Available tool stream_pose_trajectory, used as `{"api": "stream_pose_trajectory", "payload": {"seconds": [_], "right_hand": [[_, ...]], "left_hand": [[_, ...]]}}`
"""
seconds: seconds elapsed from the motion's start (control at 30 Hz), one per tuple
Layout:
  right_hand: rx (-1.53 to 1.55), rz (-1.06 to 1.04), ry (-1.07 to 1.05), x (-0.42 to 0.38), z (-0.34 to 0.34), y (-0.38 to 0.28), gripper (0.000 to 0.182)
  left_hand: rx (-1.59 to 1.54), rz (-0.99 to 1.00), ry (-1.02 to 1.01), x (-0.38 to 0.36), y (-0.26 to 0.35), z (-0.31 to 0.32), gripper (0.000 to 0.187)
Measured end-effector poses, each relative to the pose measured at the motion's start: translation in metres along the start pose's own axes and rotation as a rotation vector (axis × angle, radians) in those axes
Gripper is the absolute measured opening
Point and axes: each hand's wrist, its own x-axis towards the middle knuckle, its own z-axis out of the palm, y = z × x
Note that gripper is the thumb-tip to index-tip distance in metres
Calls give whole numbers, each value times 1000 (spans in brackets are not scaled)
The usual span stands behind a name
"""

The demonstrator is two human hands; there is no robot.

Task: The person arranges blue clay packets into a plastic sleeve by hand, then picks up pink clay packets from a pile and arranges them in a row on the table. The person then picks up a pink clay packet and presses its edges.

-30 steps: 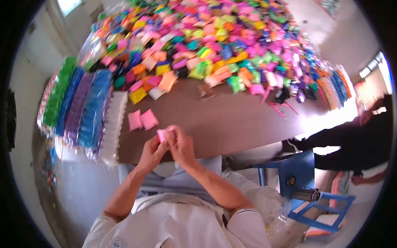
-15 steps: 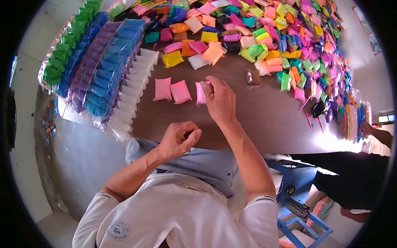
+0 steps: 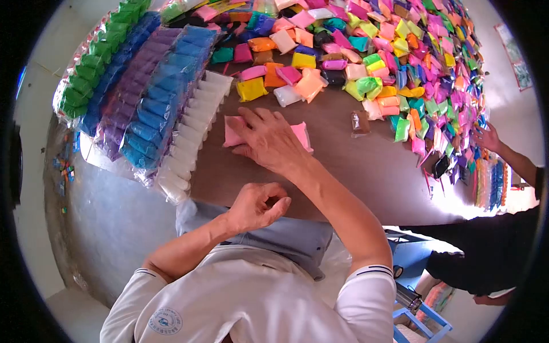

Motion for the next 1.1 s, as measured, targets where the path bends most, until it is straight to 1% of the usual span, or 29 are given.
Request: {"api": "stream_pose_trajectory", "payload": {"seconds": [0.03,0.1,0.23,0.3,0.33,0.4,0.43,0.5,0.6,0.7,0.8,0.83,0.9,1.03,1.1], "right_hand": [[3,-7,-2,3,4,-2,65],[34,123,-9,5,9,-6,64],[45,184,14,5,19,-10,67],[54,149,96,8,17,-10,76],[54,147,95,8,14,-11,76],[66,176,70,4,3,-12,91],[66,176,67,1,1,-10,91],[95,158,-26,-5,-3,-3,98],[119,162,-69,-4,-3,4,95],[87,141,-9,2,-4,2,90],[104,145,-36,2,0,1,86],[107,145,-35,2,4,3,86],[101,90,31,2,12,6,84],[151,125,16,7,6,0,82],[135,139,54,5,-6,1,84]], "left_hand": [[0,-2,7,0,-2,0,17],[-12,40,-6,0,-5,0,19],[-91,41,-1,-1,2,-1,18],[-84,20,7,-1,2,-1,16],[-85,20,9,-1,1,-2,16],[7,85,30,-2,-4,-2,15],[4,84,31,-2,-5,-1,15],[-1,96,21,-2,-6,0,16],[-5,85,24,-2,-3,-1,16],[-46,34,-9,-3,-3,-2,15],[2,82,-2,-2,-4,-3,15],[3,80,-2,-2,-4,-3,15],[-23,67,1,-2,-4,-2,14],[-10,98,11,-2,-5,-1,14],[-19,54,6,-2,-2,-3,15]]}}
